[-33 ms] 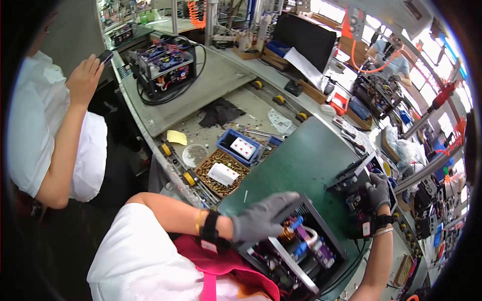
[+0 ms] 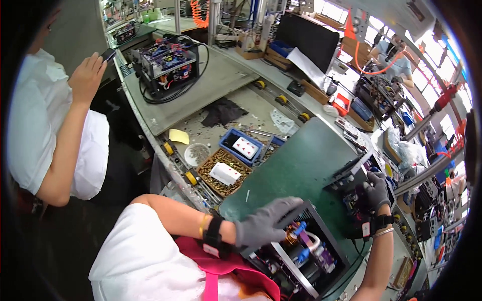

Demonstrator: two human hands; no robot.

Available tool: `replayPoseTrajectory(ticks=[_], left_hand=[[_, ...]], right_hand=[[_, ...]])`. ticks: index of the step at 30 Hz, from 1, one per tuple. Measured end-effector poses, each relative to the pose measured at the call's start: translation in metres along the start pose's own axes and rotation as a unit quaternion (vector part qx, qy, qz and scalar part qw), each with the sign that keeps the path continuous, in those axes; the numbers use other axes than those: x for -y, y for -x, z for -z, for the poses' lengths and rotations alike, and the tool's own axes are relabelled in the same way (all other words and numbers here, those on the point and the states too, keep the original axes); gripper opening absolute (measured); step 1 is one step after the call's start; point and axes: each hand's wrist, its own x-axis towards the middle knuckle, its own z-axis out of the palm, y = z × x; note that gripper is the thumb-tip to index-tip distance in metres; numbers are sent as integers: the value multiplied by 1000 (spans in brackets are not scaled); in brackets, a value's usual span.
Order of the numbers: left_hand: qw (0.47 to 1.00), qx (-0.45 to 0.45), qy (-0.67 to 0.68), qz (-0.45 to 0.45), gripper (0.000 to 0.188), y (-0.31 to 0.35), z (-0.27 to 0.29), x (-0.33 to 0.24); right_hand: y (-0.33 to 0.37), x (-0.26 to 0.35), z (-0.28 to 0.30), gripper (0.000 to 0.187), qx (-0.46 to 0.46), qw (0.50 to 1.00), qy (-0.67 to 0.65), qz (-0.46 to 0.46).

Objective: Assembling components and checking internal wiring of industrial welding machines on a production line.

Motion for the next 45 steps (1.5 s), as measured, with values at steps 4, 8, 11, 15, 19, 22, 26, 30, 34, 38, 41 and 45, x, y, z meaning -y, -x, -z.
replayPoseTrajectory(ticks=[4, 8, 11, 15, 19, 22, 26, 30, 34, 38, 41, 45], left_hand=[[990, -22, 131, 55, 77, 6, -19, -4], [982, -88, 164, 27, 77, 10, -27, 2], [983, -109, 145, 23, 75, 15, -30, 6], [997, -15, 71, -13, 71, 23, 3, 11], [990, -15, -29, 134, 40, 27, 95, 44], [899, -2, -392, 195, 44, 22, 142, 86], [846, 119, -504, 130, 66, 12, 157, 129], [764, 201, -594, 156, 70, -7, 158, 139], [749, 218, -609, 146, 67, -17, 161, 137], [765, 211, -594, 133, 57, -14, 165, 138], [778, 209, -576, 138, 51, -13, 168, 136], [803, 190, -548, 137, 44, -23, 177, 129]], right_hand=[[3, 72, -15, 33, 78, 995, 12, 54], [17, 109, -18, 32, 120, 989, 41, 79], [25, 124, -15, 36, 159, 979, 110, 61], [39, 150, 16, 41, 240, 969, -22, 58], [95, 179, 63, 43, 146, 981, -72, 107], [162, 198, 73, 39, -32, 989, -71, 129], [245, 209, 88, 35, -98, 989, -34, 110], [314, 205, 102, 28, -163, 986, 5, 33], [366, 194, 121, 30, -222, 974, 11, -37], [396, 184, 127, 30, -430, 902, 38, -7], [414, 163, 136, 25, -557, 829, 0, -39], [439, 94, 145, 27, -626, 617, 474, -46]])
